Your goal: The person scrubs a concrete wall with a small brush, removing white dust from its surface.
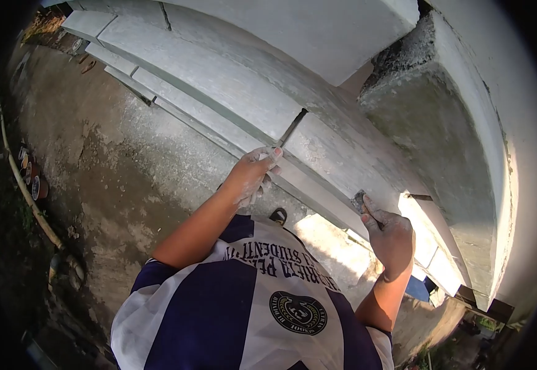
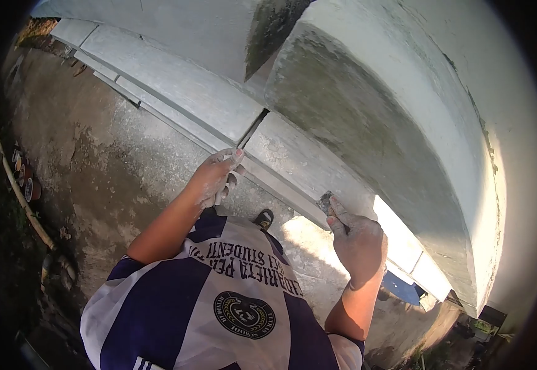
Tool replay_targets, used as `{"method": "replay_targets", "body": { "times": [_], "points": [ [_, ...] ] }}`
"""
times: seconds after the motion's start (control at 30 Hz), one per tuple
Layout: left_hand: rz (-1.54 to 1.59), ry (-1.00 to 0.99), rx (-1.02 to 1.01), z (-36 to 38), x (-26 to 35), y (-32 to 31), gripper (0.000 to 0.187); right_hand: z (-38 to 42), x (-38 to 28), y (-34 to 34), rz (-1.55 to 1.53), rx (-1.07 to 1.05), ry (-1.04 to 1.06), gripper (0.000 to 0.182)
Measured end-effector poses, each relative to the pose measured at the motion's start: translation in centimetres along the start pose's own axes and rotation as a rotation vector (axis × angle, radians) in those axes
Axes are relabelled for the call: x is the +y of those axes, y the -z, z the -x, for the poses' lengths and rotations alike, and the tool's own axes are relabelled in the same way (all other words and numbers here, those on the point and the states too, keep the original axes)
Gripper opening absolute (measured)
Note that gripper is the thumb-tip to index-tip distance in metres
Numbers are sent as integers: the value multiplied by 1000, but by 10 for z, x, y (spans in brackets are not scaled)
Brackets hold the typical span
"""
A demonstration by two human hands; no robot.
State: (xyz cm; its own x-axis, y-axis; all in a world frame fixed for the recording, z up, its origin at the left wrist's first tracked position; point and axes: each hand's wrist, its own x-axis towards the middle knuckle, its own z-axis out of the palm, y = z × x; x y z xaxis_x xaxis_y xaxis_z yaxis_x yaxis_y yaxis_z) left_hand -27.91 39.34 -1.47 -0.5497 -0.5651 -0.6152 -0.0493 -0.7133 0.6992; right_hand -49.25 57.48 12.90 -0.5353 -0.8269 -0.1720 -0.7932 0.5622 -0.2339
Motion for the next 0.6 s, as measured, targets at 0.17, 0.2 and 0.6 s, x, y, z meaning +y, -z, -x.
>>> {"method": "replay_targets", "body": {
  "times": [0.17, 0.2, 0.6],
  "points": [
    [-79, -28, 8, -7, 3, 1, 49, -23, -66, -16, 83, 3, 124, 29],
    [-73, -32, 7, -8, 3, 2, 48, -30, -77, -20, 97, 8, 153, 29],
    [-63, -38, 58, 0, 4, 3, 42, -19, -57, -9, 37, -69, -4, 32]
  ]
}}
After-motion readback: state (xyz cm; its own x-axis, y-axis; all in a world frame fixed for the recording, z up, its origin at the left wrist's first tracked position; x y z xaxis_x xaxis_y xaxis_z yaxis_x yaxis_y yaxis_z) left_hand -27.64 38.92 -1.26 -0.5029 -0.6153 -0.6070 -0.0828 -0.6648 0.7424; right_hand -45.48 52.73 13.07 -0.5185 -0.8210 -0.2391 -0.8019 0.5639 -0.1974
